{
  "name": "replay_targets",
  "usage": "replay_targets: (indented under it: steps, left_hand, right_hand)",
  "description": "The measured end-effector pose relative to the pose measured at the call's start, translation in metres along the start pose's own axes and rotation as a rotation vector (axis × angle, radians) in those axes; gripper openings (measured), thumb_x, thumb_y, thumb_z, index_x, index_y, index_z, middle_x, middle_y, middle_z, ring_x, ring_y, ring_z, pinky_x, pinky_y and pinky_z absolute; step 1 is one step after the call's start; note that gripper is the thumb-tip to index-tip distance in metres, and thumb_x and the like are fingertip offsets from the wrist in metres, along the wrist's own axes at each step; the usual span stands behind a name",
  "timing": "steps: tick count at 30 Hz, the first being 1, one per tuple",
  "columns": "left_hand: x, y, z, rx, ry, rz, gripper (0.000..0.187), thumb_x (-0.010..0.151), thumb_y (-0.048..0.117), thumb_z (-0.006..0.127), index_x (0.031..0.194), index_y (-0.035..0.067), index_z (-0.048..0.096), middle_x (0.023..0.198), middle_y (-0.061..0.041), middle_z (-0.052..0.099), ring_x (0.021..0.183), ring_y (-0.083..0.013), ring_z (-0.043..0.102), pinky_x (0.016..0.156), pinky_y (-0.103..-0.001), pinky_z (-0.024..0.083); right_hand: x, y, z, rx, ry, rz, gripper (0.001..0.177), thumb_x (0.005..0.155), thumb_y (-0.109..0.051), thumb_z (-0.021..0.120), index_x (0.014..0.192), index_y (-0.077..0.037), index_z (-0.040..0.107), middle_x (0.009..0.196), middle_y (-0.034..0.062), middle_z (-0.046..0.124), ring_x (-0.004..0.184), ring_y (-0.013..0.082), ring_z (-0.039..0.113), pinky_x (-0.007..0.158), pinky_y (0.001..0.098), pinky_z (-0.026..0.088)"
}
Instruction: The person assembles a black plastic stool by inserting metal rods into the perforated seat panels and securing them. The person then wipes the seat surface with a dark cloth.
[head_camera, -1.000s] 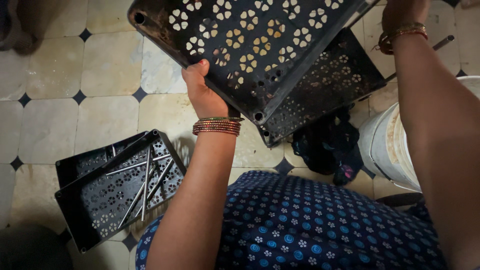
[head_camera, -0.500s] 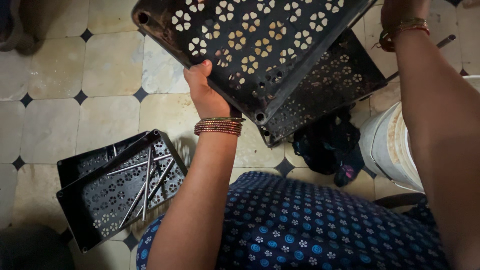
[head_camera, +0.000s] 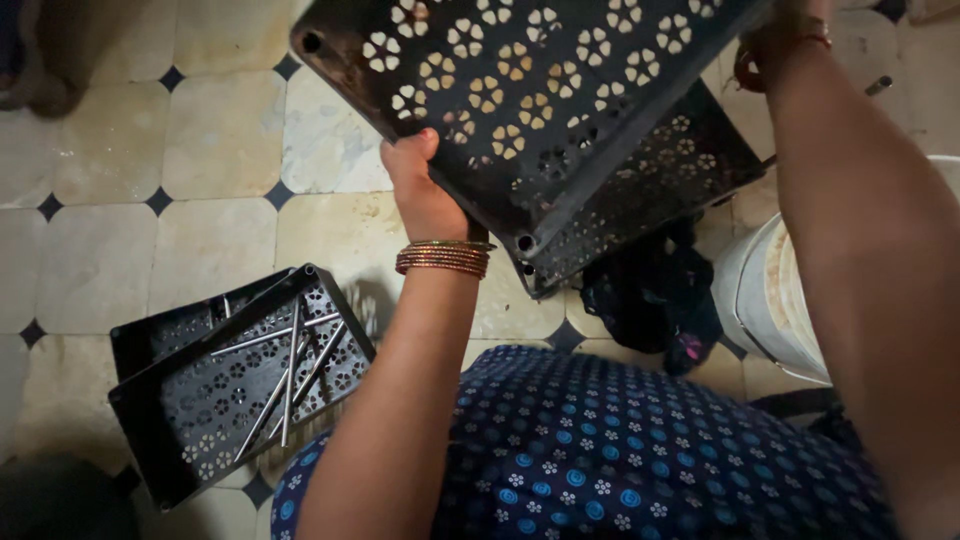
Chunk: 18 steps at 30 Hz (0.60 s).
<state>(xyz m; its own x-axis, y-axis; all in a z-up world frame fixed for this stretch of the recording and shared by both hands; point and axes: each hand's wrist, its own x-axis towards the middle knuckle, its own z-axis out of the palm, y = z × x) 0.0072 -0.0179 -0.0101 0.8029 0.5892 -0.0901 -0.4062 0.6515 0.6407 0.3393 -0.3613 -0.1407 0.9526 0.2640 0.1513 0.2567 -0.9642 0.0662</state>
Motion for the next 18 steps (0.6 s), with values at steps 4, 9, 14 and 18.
replay_targets:
  steps: [4, 9, 14, 18]
  left_hand:
    - [0.005, -0.009, -0.012, 0.018, -0.008, -0.018, 0.023, 0.086, 0.016, 0.061, 0.106, 0.006, 0.055, 0.103, -0.009, 0.062, 0.093, -0.0224, 0.062, 0.086, -0.038, 0.053]
    - [0.018, -0.028, -0.034, 0.052, 0.007, -0.108, 0.025, 0.086, 0.018, 0.065, 0.104, 0.004, 0.056, 0.103, -0.008, 0.061, 0.094, -0.0213, 0.061, 0.087, -0.038, 0.052]
    - [0.025, -0.052, -0.045, 0.048, -0.002, -0.279, 0.033, 0.081, 0.021, 0.067, 0.106, 0.002, 0.055, 0.103, -0.011, 0.060, 0.092, -0.0247, 0.058, 0.085, -0.038, 0.050]
    - [0.009, -0.070, -0.060, 0.397, 0.043, -0.124, 0.046, 0.078, 0.023, 0.066, 0.116, 0.001, 0.053, 0.108, -0.011, 0.060, 0.098, -0.0218, 0.055, 0.090, -0.036, 0.046]
  right_hand:
    - [-0.015, -0.029, -0.056, 0.156, -0.096, 0.057, 0.030, 0.103, -0.029, 0.059, 0.120, -0.006, 0.065, 0.100, 0.0150, 0.067, 0.064, 0.0338, 0.072, 0.070, 0.0450, 0.057]
    - [-0.079, -0.033, -0.141, 0.283, -0.273, 0.140, 0.036, 0.101, -0.031, 0.058, 0.127, -0.006, 0.063, 0.107, 0.0166, 0.066, 0.064, 0.0367, 0.073, 0.072, 0.0470, 0.057]
    - [-0.169, -0.031, -0.181, 0.177, -0.429, 0.115, 0.043, 0.099, -0.032, 0.057, 0.134, -0.006, 0.061, 0.113, 0.0181, 0.065, 0.064, 0.0396, 0.073, 0.074, 0.0490, 0.058]
    - [-0.232, -0.058, -0.161, -0.315, -0.312, -0.401, 0.024, 0.095, -0.028, 0.061, 0.093, -0.013, 0.079, 0.098, 0.0094, 0.077, 0.092, 0.0273, 0.072, 0.084, 0.0419, 0.058]
